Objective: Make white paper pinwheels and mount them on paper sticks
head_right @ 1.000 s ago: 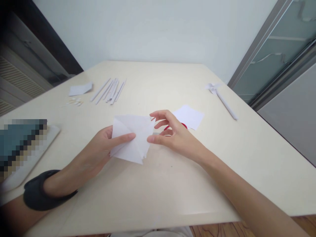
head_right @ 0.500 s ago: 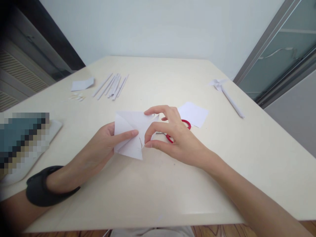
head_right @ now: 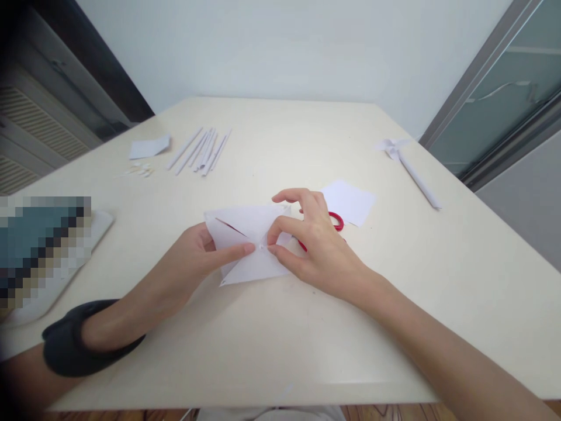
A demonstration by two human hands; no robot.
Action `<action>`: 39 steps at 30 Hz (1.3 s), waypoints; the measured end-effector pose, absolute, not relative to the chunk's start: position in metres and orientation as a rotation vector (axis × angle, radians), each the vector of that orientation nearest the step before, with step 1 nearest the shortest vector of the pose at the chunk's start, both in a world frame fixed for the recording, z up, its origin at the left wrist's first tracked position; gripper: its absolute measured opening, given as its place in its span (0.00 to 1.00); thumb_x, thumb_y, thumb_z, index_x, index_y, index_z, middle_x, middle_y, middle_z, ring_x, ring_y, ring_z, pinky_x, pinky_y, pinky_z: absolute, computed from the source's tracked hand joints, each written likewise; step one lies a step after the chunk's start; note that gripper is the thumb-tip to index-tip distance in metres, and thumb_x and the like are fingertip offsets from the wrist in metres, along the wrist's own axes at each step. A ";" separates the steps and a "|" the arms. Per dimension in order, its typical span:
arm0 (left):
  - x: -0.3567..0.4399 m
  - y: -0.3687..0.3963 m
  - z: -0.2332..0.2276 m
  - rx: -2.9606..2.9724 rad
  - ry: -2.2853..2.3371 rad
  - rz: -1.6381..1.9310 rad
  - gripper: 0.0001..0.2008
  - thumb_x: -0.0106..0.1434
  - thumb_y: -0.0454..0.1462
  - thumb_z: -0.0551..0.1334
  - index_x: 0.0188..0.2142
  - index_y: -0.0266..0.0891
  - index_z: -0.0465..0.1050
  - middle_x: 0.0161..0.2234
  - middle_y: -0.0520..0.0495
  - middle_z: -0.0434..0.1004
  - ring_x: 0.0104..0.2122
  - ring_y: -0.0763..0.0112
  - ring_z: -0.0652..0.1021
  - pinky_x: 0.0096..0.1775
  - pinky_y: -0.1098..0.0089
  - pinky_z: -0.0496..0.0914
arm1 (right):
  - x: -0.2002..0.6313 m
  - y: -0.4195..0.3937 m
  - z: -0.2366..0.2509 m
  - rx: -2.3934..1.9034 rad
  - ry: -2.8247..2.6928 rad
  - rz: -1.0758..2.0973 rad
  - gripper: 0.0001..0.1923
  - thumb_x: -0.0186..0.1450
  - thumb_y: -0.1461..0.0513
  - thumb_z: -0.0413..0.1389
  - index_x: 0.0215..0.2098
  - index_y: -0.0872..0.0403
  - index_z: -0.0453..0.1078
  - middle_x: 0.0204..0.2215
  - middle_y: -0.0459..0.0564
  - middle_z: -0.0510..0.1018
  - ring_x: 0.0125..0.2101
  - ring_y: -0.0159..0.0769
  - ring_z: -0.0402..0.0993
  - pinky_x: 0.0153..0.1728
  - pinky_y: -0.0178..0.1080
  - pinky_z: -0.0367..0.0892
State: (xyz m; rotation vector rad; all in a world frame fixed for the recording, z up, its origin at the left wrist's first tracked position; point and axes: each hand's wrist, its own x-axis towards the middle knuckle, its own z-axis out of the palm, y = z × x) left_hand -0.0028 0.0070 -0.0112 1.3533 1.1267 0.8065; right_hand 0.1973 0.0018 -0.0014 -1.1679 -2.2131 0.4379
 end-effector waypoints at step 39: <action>0.000 0.007 -0.011 1.361 1.127 0.758 0.16 0.54 0.37 0.65 0.43 0.41 0.74 0.41 0.49 0.80 0.39 0.60 0.78 0.37 0.68 0.72 | 0.187 -0.003 -0.010 -1.203 -2.142 0.326 0.04 0.60 0.67 0.53 0.29 0.53 0.68 0.50 0.48 0.65 0.48 0.37 0.58 0.43 0.39 0.63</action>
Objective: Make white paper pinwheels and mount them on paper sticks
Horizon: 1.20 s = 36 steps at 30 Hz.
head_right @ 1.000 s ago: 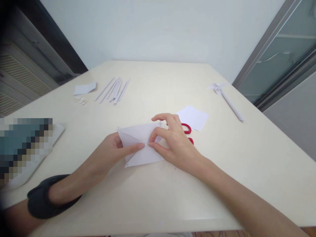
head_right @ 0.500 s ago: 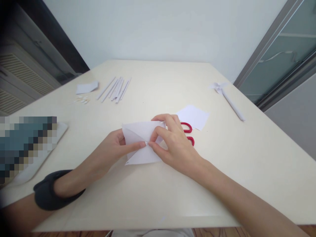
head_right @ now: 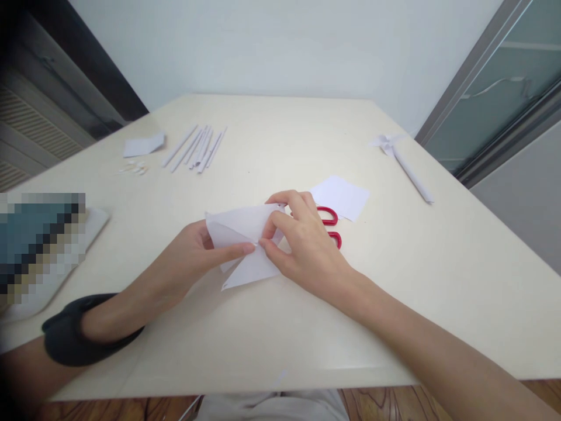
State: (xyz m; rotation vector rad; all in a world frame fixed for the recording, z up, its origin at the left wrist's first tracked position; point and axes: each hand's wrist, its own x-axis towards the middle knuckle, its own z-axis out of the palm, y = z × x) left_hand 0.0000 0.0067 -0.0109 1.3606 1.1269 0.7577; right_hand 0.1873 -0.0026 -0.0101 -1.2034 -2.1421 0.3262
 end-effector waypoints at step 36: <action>0.001 0.006 -0.009 1.400 1.173 0.736 0.20 0.54 0.45 0.64 0.44 0.39 0.72 0.41 0.44 0.79 0.41 0.54 0.77 0.38 0.63 0.73 | 0.184 -0.006 -0.011 -1.208 -2.122 0.378 0.03 0.61 0.65 0.54 0.29 0.52 0.66 0.51 0.50 0.64 0.49 0.41 0.57 0.44 0.44 0.63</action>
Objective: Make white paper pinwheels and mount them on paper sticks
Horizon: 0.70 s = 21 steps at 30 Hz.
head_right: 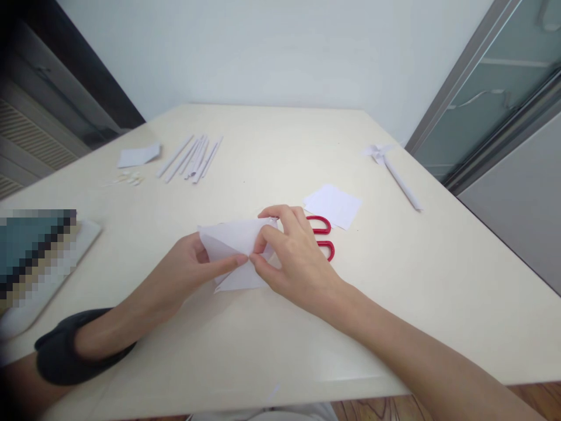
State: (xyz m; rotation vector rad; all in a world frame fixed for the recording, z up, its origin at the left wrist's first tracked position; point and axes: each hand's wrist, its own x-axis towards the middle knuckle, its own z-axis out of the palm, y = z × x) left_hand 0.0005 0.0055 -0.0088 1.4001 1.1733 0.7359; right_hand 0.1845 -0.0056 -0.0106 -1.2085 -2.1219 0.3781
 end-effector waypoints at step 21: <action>0.004 0.002 -0.006 1.416 1.260 0.734 0.17 0.54 0.43 0.63 0.41 0.37 0.72 0.35 0.45 0.80 0.33 0.60 0.78 0.30 0.68 0.71 | 0.188 -0.002 -0.005 -1.207 -1.926 0.228 0.05 0.61 0.67 0.53 0.32 0.51 0.63 0.46 0.51 0.68 0.49 0.40 0.61 0.39 0.42 0.68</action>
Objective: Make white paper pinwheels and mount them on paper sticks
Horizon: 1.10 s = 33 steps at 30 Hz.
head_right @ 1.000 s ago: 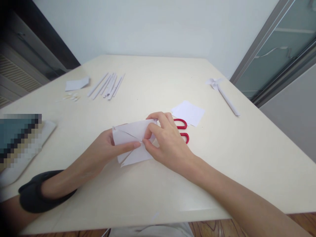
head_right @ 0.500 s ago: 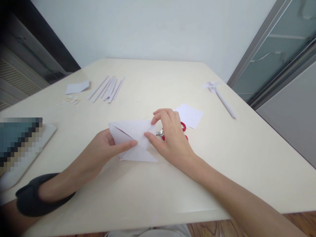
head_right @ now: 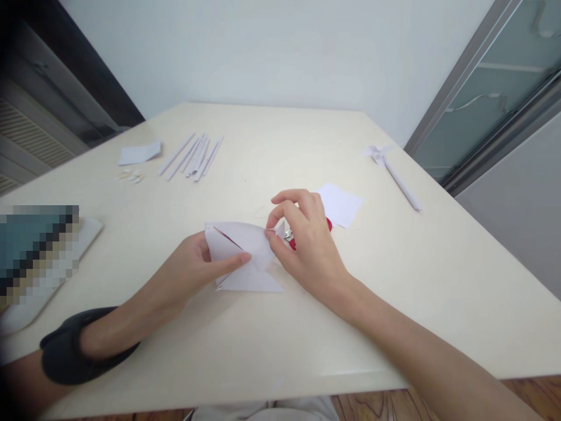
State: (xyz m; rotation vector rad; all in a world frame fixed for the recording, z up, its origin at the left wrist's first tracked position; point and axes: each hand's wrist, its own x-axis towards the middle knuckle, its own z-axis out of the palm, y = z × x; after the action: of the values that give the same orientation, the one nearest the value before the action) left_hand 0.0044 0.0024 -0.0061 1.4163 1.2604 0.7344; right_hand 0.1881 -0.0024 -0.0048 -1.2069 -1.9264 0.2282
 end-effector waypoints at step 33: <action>0.002 0.006 -0.016 1.262 1.019 0.837 0.13 0.56 0.42 0.63 0.40 0.40 0.71 0.35 0.50 0.76 0.35 0.67 0.75 0.33 0.72 0.67 | 0.182 -0.005 -0.026 -0.907 -2.173 -0.459 0.07 0.63 0.69 0.53 0.38 0.51 0.67 0.33 0.46 0.75 0.34 0.33 0.63 0.39 0.41 0.58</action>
State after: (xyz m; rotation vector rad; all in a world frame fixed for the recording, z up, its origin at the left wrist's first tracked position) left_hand 0.0018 0.0060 -0.0158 1.2623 1.0189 0.8368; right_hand 0.1824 -0.0046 -0.0256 -0.9067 -2.1727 -0.4592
